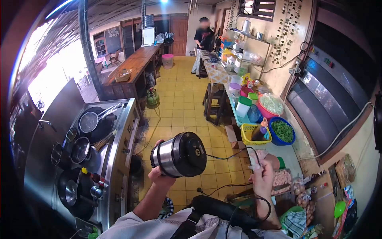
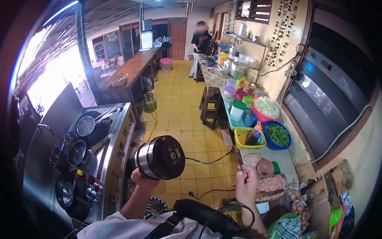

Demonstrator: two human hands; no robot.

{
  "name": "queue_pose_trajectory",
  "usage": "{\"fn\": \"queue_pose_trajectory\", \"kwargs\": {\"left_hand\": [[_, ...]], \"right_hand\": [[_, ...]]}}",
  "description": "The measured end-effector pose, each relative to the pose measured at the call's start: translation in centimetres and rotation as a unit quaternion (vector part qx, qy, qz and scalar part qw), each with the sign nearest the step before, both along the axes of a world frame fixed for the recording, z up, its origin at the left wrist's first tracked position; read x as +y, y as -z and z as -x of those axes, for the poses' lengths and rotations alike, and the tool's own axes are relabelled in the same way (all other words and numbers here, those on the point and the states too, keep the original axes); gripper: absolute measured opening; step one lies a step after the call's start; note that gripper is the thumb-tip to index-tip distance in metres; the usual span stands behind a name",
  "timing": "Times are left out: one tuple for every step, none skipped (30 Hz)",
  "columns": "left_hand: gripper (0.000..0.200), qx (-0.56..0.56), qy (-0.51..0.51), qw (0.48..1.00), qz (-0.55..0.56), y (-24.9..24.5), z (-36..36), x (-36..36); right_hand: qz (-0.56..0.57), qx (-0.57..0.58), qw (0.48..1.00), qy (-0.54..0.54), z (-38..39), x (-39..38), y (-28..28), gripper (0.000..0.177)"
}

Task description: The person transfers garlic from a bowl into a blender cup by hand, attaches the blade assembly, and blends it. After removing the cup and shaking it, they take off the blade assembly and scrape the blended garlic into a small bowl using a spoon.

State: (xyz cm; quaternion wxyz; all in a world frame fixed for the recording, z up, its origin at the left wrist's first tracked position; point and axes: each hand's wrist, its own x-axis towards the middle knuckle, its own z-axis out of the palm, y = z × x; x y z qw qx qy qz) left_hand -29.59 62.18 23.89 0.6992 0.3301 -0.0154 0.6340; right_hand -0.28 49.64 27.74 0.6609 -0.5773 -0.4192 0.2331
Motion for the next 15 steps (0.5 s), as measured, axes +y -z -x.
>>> {"fn": "queue_pose_trajectory", "kwargs": {"left_hand": [[0.089, 0.005, -0.022, 1.000, 0.002, 0.0, -0.1, 1.3], [0.090, 0.010, -0.045, 0.999, 0.006, 0.2, -0.2, 2.8], [0.090, 0.007, -0.047, 0.999, 0.013, 1.7, -0.1, 4.7], [0.090, 0.026, -0.074, 0.997, 0.019, 1.4, -0.3, 6.3], [0.089, 0.022, -0.093, 0.995, 0.012, 0.3, -0.8, 7.6], [0.088, 0.018, -0.112, 0.994, 0.004, -0.4, -1.4, 9.2], [0.086, 0.009, -0.092, 0.996, 0.007, 0.4, -1.4, 11.3], [0.087, 0.006, -0.122, 0.992, 0.014, 0.9, -1.6, 13.3], [0.088, 0.002, -0.136, 0.991, 0.018, 0.2, -2.0, 15.0], [0.089, -0.002, -0.149, 0.989, 0.020, -0.7, -2.5, 16.8], [0.088, 0.015, -0.173, 0.985, -0.003, -1.0, -2.9, 18.9], [0.088, 0.019, -0.173, 0.985, -0.001, -1.5, -3.5, 20.5], [0.088, 0.008, -0.194, 0.981, 0.027, -2.2, -4.0, 21.6], [0.088, -0.005, -0.217, 0.975, 0.053, -3.0, -4.5, 22.9], [0.089, -0.021, -0.239, 0.968, 0.075, -3.8, -4.9, 24.6]], "right_hand": [[0.006, 0.013, 1.000, 0.004, -1.0, 1.9, 0.1, 0.020], [0.009, 0.013, 1.000, 0.001, -2.1, 3.7, 0.6, 0.020], [0.029, -0.010, 1.000, -0.009, -3.4, 5.9, 1.3, 0.020], [0.047, -0.033, 0.998, -0.019, -5.0, 8.1, 2.1, 0.021], [0.071, -0.200, 0.977, 0.014, -7.0, 10.4, 3.6, 0.024], [0.109, -0.281, 0.953, -0.018, -8.7, 12.5, 4.8, 0.032], [0.147, -0.283, 0.946, -0.065, -9.8, 14.9, 5.7, 0.031], [0.185, -0.282, 0.935, -0.111, -10.8, 17.2, 6.4, 0.030], [0.253, -0.172, 0.929, -0.207, -11.7, 19.5, 6.8, 0.025], [0.251, -0.171, 0.929, -0.209, -12.4, 22.3, 7.1, 0.025], [0.246, -0.248, 0.887, -0.301, -12.7, 25.5, 7.4, 0.024], [0.240, -0.318, 0.831, -0.387, -12.7, 28.5, 7.8, 0.024], [0.257, -0.279, 0.825, -0.419, -12.0, 31.3, 7.8, 0.024], [0.271, -0.243, 0.816, -0.450, -11.2, 34.5, 7.6, 0.024], [0.260, -0.236, 0.812, -0.466, -10.5, 37.8, 7.6, 0.023]]}}
